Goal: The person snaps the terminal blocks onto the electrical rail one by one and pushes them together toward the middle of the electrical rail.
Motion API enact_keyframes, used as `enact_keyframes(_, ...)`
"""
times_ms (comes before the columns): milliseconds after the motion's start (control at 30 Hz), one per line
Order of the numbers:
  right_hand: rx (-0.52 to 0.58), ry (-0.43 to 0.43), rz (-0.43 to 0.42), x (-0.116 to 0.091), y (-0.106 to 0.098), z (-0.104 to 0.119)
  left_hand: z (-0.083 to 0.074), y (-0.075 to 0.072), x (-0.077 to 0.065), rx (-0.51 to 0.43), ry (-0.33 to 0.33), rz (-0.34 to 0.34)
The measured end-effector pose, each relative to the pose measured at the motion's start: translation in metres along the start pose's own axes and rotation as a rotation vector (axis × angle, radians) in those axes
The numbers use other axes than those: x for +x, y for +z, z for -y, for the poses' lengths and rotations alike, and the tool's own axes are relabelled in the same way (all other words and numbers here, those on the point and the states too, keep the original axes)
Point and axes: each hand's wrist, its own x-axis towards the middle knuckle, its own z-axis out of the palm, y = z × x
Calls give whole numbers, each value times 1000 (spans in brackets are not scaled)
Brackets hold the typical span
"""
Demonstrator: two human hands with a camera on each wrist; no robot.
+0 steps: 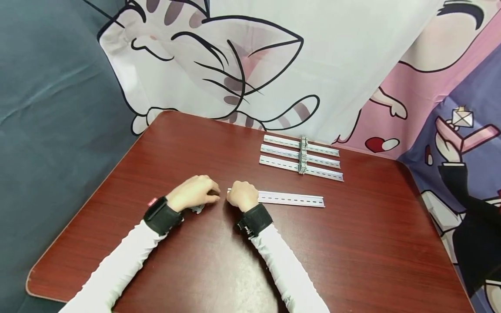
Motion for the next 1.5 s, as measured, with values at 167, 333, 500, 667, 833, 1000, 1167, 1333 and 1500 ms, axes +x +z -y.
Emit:
enact_keyframes(167, 18, -25, -12, 1, 3, -4, 14, -21, -11, -54, -224, 132)
enact_keyframes(333, 10, -40, -27, 2, 3, -7, 16, -23, -15, -67, -314, 293)
enact_keyframes(500, 24, -74, -64, 1, 3, -9, 14, -18, -11, -44, -275, 302)
enact_keyframes(667, 81, -104, -117, -3, 8, -14, 14, -15, -9, -96, -230, 266)
enact_keyframes(833, 134, -161, -130, -6, 12, -20, 15, -14, -7, -122, -181, 244)
enact_keyframes(1000, 164, -193, -148, -11, 6, -24, 15, -11, -4, -114, -133, 211)
enact_keyframes(1167, 197, -190, -201, -18, -8, -26, 14, -11, -2, -105, -114, 191)
enact_keyframes(1333, 269, -320, -188, -23, -17, -24, 13, -10, 0, -122, -67, 143)
enact_keyframes(1500, 347, -409, -143, -23, -17, -20, 9, -9, 2, -150, 15, 88)
